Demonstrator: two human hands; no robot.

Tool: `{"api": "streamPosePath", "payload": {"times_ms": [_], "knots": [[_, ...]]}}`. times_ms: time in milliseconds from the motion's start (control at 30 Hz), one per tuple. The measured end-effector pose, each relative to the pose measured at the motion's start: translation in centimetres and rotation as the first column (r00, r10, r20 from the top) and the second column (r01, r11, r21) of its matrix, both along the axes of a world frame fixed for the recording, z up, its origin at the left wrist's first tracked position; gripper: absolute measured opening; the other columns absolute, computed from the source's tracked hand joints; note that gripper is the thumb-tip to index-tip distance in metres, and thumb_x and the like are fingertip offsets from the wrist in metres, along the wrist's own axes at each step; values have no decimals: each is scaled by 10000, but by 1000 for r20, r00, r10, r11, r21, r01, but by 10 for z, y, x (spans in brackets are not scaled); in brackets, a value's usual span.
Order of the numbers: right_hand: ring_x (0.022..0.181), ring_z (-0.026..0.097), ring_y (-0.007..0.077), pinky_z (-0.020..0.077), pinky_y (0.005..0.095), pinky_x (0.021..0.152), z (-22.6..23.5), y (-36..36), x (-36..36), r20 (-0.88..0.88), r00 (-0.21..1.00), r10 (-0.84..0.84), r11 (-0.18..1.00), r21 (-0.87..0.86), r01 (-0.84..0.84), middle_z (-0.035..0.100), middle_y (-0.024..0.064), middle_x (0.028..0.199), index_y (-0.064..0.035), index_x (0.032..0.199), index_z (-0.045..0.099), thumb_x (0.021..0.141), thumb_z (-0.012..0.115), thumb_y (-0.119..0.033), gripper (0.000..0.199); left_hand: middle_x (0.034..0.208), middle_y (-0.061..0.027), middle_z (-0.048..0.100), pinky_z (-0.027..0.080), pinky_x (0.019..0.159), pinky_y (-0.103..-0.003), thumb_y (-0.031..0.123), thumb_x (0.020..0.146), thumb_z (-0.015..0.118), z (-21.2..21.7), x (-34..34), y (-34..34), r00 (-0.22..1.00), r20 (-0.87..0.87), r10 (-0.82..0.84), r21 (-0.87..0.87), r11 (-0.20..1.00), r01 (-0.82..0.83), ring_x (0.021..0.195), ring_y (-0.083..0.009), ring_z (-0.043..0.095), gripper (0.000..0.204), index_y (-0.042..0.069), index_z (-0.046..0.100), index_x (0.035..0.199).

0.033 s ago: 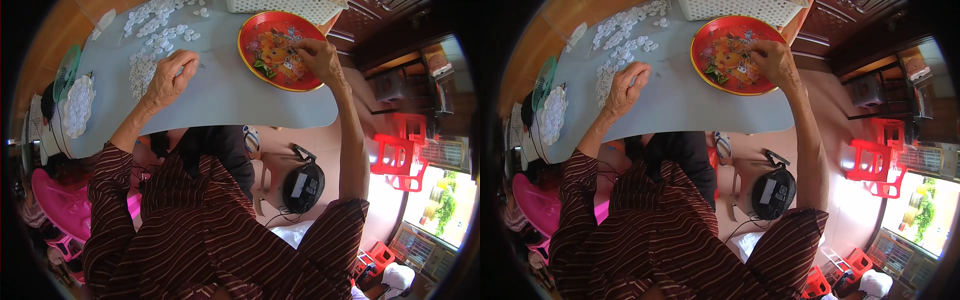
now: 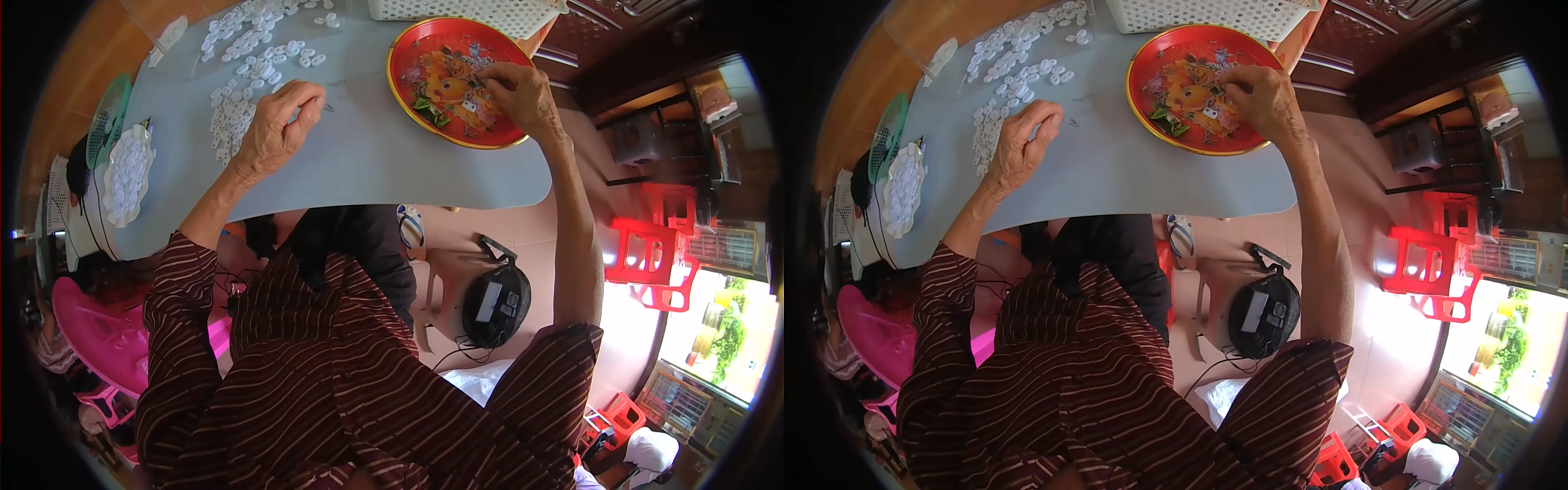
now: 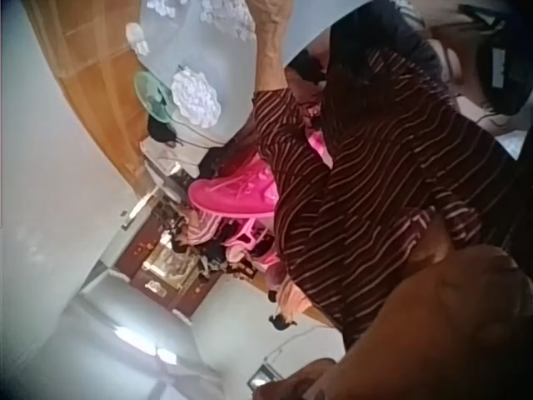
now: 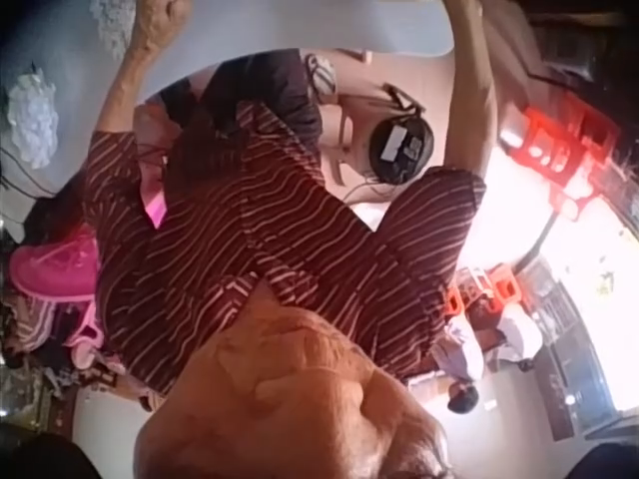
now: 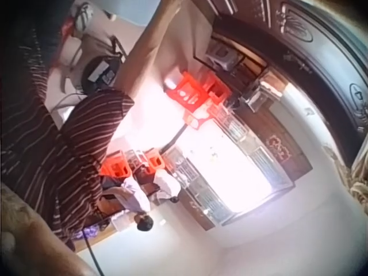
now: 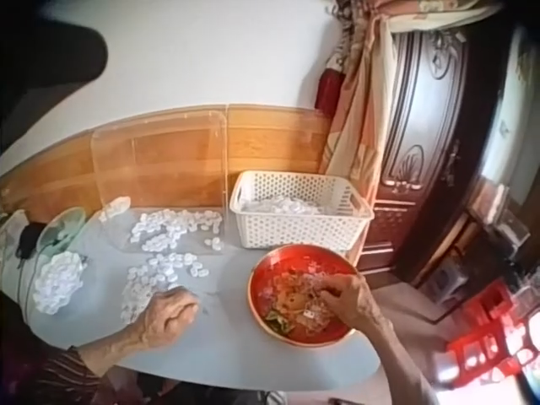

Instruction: Assembling small white plastic components by manually inserting colorful internal pieces from a bowl into the bases.

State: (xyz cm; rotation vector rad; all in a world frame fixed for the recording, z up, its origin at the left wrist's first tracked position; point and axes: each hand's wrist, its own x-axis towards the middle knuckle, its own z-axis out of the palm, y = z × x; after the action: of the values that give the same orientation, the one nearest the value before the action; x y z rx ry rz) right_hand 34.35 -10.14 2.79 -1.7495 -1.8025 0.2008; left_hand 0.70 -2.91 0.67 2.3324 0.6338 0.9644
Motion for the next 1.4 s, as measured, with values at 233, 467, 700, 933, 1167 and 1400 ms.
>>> {"api": "streamPosePath", "payload": {"times_ms": [233,467,700,933,1167,1400], "knots": [[774,655,298,519,372,729,-1,5,-3,104,994,-16,999,-37,20,672,161,843,-47,908,700,759,634,-129,182,738,-82,514,442,574,-291,66,892,499,0,7,5,999,0,-39,4,999,39,608,-171,501,86,-8,521,931],[703,656,270,517,350,684,-1,13,-8,316,948,-42,997,-50,61,666,130,772,-28,828,670,745,647,-118,124,742,-85,528,450,580,-289,48,879,508,1,12,7,997,25,-67,-27,997,67,623,-179,521,73,-5,528,925],[654,665,213,520,301,606,20,4,-70,-68,996,58,972,232,-41,663,99,714,-12,815,632,739,664,-53,92,724,-93,553,453,585,-291,31,869,496,9,26,7,986,116,-116,-115,985,129,621,-185,532,62,0,542,897],[659,655,204,517,288,615,18,10,-140,-233,954,188,974,171,-149,650,114,727,-11,838,617,757,644,-30,88,681,-70,561,429,569,-280,216,925,477,14,31,12,981,165,-104,-368,916,159,601,-143,515,234,3,575,914],[683,621,104,507,245,667,-12,22,-168,-604,794,72,997,77,-32,673,60,762,16,922,647,810,631,-42,127,709,-28,585,456,626,-252,230,951,491,2,8,30,967,234,-101,-525,824,213,658,-104,533,264,-12,591,920],[733,587,74,481,219,675,-30,23,-185,-752,659,15,998,-26,-53,671,40,796,36,939,650,848,623,-65,139,742,-13,601,452,647,-229,176,958,495,-4,-4,28,987,159,-18,-483,871,94,700,-87,546,189,13,589,977]]}}
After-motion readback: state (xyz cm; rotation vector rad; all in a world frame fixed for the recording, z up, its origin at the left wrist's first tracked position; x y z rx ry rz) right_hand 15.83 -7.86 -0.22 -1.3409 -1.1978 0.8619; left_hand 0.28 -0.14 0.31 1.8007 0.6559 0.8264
